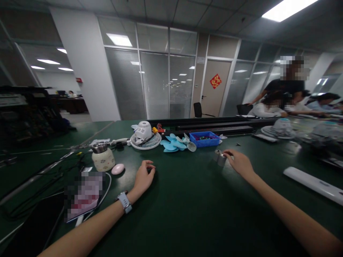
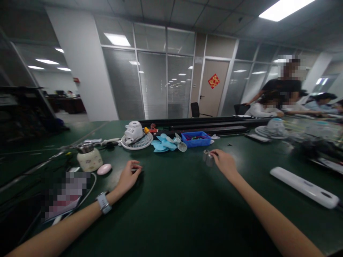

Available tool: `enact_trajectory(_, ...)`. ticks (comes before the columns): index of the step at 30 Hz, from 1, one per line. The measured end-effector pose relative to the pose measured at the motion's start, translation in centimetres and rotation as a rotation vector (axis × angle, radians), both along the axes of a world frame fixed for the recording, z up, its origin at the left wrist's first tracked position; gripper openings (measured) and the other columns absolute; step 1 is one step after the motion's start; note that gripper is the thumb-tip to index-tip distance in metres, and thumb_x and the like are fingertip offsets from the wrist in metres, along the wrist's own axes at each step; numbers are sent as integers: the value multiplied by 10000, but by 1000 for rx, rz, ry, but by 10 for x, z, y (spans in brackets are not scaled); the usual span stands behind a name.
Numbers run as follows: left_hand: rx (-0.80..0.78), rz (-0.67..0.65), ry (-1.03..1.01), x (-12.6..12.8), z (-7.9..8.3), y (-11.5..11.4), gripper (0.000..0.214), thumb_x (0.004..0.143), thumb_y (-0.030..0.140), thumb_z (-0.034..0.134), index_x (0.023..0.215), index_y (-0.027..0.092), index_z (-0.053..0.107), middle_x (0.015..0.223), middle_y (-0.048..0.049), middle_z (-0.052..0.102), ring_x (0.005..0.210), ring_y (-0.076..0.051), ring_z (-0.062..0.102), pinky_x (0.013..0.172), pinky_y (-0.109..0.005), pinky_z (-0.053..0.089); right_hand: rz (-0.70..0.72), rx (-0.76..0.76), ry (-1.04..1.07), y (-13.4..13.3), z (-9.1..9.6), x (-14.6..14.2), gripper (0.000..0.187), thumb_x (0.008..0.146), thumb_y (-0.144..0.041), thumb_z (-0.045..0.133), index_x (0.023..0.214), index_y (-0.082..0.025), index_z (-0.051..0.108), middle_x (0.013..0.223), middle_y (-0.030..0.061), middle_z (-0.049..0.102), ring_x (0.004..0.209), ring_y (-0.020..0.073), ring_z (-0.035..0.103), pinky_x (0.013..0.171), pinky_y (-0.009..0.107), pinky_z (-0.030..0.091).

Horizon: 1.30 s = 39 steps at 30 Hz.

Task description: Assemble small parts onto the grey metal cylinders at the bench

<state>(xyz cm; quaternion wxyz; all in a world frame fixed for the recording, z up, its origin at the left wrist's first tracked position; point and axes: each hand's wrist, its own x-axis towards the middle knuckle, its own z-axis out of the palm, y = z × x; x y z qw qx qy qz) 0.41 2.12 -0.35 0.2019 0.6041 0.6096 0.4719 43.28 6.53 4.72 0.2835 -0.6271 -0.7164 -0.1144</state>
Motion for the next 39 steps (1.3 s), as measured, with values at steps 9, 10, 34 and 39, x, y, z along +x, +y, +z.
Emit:
enact_trajectory(9,6,11,39,5,5,-6,236,811,186,521,1044,194,485,934,-57,672,919,-200,638,848,-368,470,-46,-89,23,18,-7,14,407,835,-497,469,992,-224,728,887,103,735,739,297,667,599,373,476)
enact_trajectory(10,3,11,36,6,6,-7,241,807,178,524,1044,195,485,934,-55,671,918,-199,639,846,-366,469,-46,-97,28,17,-6,14,418,838,-504,463,986,-221,732,882,111,734,740,297,669,603,375,479)
enact_trajectory(34,29,-30,49,3,-3,-3,257,804,178,515,1058,198,480,944,-63,658,901,-197,621,808,-347,461,-88,-74,210,37,-52,25,636,788,-532,492,1314,-175,480,1003,155,687,766,300,674,649,404,507)
enact_trajectory(39,19,-21,64,2,-3,-2,265,796,158,509,1056,198,474,941,-55,656,908,-194,619,821,-343,455,-31,-108,58,57,-38,37,768,676,-665,556,1253,-160,584,1186,192,629,1062,387,600,804,493,493)
